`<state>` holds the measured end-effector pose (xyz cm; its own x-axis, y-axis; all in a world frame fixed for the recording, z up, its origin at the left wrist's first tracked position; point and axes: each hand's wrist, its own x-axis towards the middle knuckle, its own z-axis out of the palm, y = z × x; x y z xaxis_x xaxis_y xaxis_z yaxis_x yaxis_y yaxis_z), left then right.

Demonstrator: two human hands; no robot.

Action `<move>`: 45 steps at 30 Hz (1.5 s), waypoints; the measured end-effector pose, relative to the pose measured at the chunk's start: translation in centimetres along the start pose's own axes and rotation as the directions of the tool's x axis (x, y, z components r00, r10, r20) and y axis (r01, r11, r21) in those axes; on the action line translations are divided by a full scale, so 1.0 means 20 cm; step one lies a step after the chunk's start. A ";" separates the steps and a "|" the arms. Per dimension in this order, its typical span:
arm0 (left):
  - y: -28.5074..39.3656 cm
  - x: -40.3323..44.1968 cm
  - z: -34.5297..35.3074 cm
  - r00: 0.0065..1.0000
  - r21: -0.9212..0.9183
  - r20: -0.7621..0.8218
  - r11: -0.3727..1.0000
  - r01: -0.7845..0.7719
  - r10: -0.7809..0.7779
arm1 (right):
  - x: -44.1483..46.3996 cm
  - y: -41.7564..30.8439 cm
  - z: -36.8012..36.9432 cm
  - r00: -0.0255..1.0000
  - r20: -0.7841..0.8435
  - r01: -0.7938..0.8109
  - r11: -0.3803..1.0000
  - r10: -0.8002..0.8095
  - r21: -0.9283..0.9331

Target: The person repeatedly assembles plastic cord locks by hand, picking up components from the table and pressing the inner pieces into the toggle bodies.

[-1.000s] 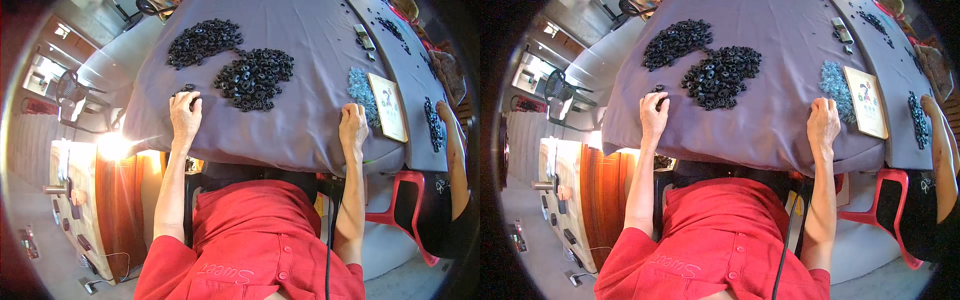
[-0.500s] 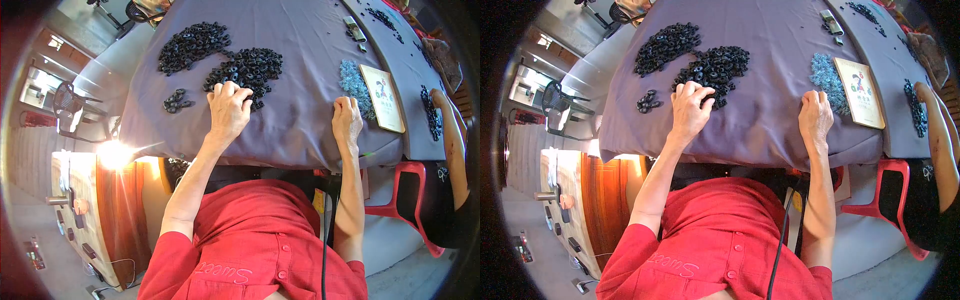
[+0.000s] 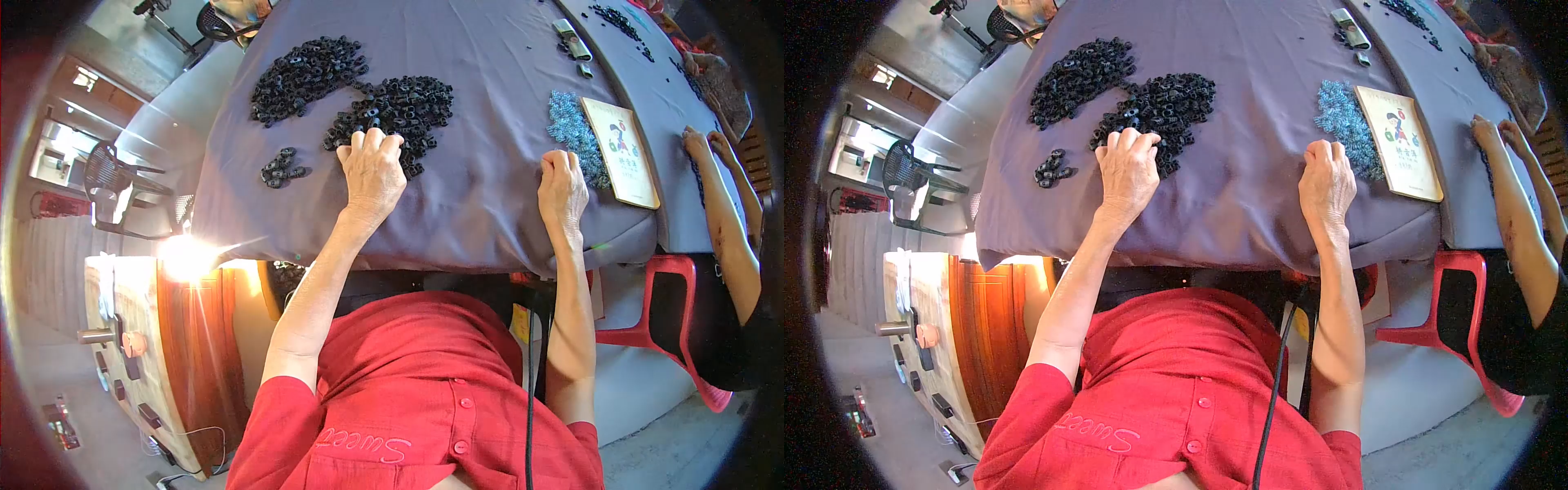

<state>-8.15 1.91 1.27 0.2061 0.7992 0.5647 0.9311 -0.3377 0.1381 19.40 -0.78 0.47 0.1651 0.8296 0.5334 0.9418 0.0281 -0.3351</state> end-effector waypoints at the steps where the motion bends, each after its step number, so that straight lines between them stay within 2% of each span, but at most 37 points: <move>1: 0.00 0.00 0.00 1.000 0.007 -0.006 1.000 -0.003 0.003 | 0.00 0.00 0.00 1.000 0.002 -0.005 1.000 0.005 0.007; 4: 0.01 0.01 -0.01 0.999 -0.011 -0.051 1.000 0.017 -0.018 | 0.01 0.00 0.00 1.000 -0.024 -0.001 0.998 0.003 0.067; 6: 0.04 0.02 -0.05 0.996 -0.123 -0.086 0.992 0.022 -0.033 | 0.00 0.01 0.01 0.997 -0.076 0.032 0.988 -0.020 0.153; 7: 0.07 0.02 -0.07 0.994 -0.181 -0.101 0.983 0.025 -0.043 | 0.00 0.00 0.01 0.997 -0.070 0.035 0.961 -0.017 0.274; 9: 0.16 0.03 -0.08 0.995 -0.449 -0.103 0.893 -0.042 -0.005 | 0.00 -0.09 -0.01 0.998 -0.052 0.041 0.865 -0.017 0.500; 10: 0.21 0.03 -0.07 0.998 -0.568 -0.054 0.823 -0.007 -0.029 | -0.01 -0.14 -0.01 1.000 -0.012 0.004 0.774 0.005 0.634; 11: 0.27 0.02 -0.05 0.999 -0.675 -0.003 0.737 0.032 -0.046 | -0.02 -0.19 -0.03 0.994 0.109 -0.088 0.728 0.019 0.680; 13: 0.34 0.01 -0.01 0.998 -0.699 0.060 0.713 0.057 -0.021 | -0.06 -0.25 -0.03 0.974 0.225 -0.189 0.657 0.030 0.730; 16: 0.42 -0.01 0.03 0.993 -0.790 0.108 0.603 0.110 -0.039 | -0.08 -0.29 -0.02 0.964 0.259 -0.247 0.533 0.054 0.809; 19: 0.44 -0.03 0.05 0.986 -0.854 0.161 0.494 0.161 -0.043 | -0.08 -0.28 -0.01 0.965 0.260 -0.224 0.552 0.013 0.803; 21: 0.43 -0.05 0.05 0.982 -0.887 0.187 0.424 0.184 -0.036 | -0.08 -0.28 0.01 0.969 0.246 -0.204 0.563 0.002 0.801; 24: 0.42 -0.05 0.03 0.956 -0.876 0.291 0.397 0.274 -0.018 | -0.08 -0.28 0.03 0.969 0.248 -0.214 0.555 0.014 0.804; 27: 0.42 -0.05 0.03 0.886 -0.858 0.455 0.227 0.462 -0.083 | -0.09 -0.27 0.04 0.959 0.279 -0.264 0.511 0.049 0.818; 30: 0.42 -0.04 0.04 0.851 -0.858 0.506 0.025 0.514 -0.138 | -0.09 -0.27 0.04 0.952 0.301 -0.291 0.484 0.058 0.825; 41: 0.36 -0.03 0.08 0.833 -0.834 0.535 -0.245 0.495 -0.139 | -0.10 -0.29 0.04 0.962 0.266 -0.257 0.497 0.053 0.829; 45: 0.34 -0.03 0.10 0.829 -0.820 0.536 -0.330 0.467 -0.159 | -0.11 -0.30 0.04 0.972 0.230 -0.229 0.439 0.050 0.869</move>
<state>-1.26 0.17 0.33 0.1844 0.9828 0.0096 -0.4582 0.0773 0.8855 13.18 -2.24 0.71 0.1405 0.9360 0.3228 0.1210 0.3074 -0.9439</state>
